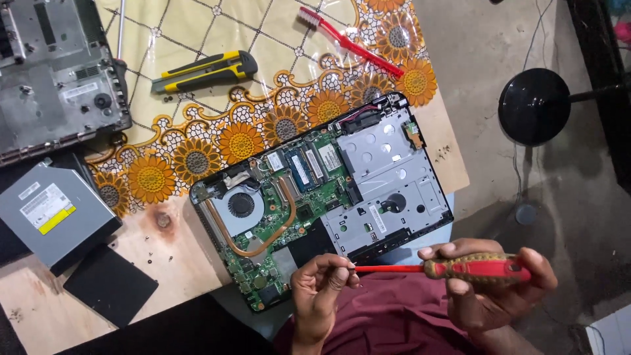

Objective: A person uses a screwdriver to point at and inspect various internal components of a disassembled laptop, likely as part of a repair or component recovery process.

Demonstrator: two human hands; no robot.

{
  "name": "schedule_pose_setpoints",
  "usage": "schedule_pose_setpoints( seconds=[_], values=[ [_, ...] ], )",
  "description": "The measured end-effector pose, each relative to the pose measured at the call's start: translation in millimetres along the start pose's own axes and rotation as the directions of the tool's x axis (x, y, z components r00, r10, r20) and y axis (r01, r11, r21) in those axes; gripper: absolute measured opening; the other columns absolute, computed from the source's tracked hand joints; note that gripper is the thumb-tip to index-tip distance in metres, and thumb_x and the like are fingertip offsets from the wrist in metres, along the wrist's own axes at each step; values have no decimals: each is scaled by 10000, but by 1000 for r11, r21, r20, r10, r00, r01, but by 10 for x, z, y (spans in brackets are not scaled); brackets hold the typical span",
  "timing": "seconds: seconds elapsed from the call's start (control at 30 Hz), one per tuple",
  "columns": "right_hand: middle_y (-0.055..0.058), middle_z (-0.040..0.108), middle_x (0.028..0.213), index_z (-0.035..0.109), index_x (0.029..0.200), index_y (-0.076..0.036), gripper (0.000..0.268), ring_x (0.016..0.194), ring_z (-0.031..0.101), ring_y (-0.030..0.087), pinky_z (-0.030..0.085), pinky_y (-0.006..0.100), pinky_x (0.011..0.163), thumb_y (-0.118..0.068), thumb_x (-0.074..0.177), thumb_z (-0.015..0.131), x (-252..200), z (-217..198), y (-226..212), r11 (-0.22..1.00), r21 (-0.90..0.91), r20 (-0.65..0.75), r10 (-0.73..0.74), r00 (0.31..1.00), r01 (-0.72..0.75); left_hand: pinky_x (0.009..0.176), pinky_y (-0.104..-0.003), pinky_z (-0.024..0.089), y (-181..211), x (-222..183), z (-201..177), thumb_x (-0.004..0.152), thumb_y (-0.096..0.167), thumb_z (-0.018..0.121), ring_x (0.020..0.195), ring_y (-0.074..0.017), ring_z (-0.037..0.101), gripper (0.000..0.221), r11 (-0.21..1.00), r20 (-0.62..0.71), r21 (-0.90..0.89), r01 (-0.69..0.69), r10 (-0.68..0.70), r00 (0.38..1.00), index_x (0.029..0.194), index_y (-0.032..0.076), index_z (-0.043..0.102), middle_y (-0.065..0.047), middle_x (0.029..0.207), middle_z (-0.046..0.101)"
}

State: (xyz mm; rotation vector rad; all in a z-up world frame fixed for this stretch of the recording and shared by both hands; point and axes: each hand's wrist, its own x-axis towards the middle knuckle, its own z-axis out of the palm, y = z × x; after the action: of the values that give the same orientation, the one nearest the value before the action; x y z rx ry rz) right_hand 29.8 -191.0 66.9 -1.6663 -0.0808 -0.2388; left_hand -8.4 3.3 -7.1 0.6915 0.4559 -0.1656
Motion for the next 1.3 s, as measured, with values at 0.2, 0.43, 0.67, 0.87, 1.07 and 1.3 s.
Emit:
schedule_pose_setpoints(
  seconds=[0.2,0.43,0.67,0.87,1.07,1.3],
  values=[
    [168,579,1065,227,1416,-292,654,850,672,231,674,415,787,-122,894,583,93,17,1,997,-67,60,-17,998,21,660,-285,581,176,-27,121,819,-90,656,681,-185,668,99,971,-9,231,-66,70,998,907,-55,685,-144,802,708],
    [183,631,1099,348,1256,-312,529,960,741,320,729,460,843,-94,862,626,197,-111,-75,978,201,294,-13,956,-49,611,-264,568,122,-58,2,798,-138,656,650,-181,666,127,982,0,186,-25,25,1000,884,-53,692,-137,763,688],
    [204,567,1151,319,1295,-329,568,931,671,291,657,481,872,-90,856,590,204,11,-86,982,92,161,147,976,-163,635,-288,567,-6,-37,15,838,-65,677,667,-187,645,129,999,-55,16,-29,29,998,966,-65,660,-159,803,692],
    [186,538,1164,258,1380,-301,595,929,615,252,616,488,919,-83,901,535,176,82,40,989,27,112,143,983,-147,702,-274,536,-66,-38,53,877,7,679,754,-161,635,188,987,-110,-157,-27,10,994,1053,-50,650,-134,885,686],
    [172,511,1172,236,1448,-335,666,1030,566,246,601,536,988,-60,913,521,139,148,57,994,12,110,111,988,-113,695,-273,532,-25,-59,73,885,34,676,737,-159,622,190,967,-145,-253,-29,-8,989,1052,-50,643,-132,857,678],
    [195,496,1135,209,1466,-279,659,999,547,265,597,521,959,-95,905,502,143,271,44,994,-17,37,107,994,-106,669,-276,554,35,-32,-22,872,-13,684,718,-183,655,162,953,-70,-302,-19,-2,998,1026,-51,651,-163,868,697]
  ],
)
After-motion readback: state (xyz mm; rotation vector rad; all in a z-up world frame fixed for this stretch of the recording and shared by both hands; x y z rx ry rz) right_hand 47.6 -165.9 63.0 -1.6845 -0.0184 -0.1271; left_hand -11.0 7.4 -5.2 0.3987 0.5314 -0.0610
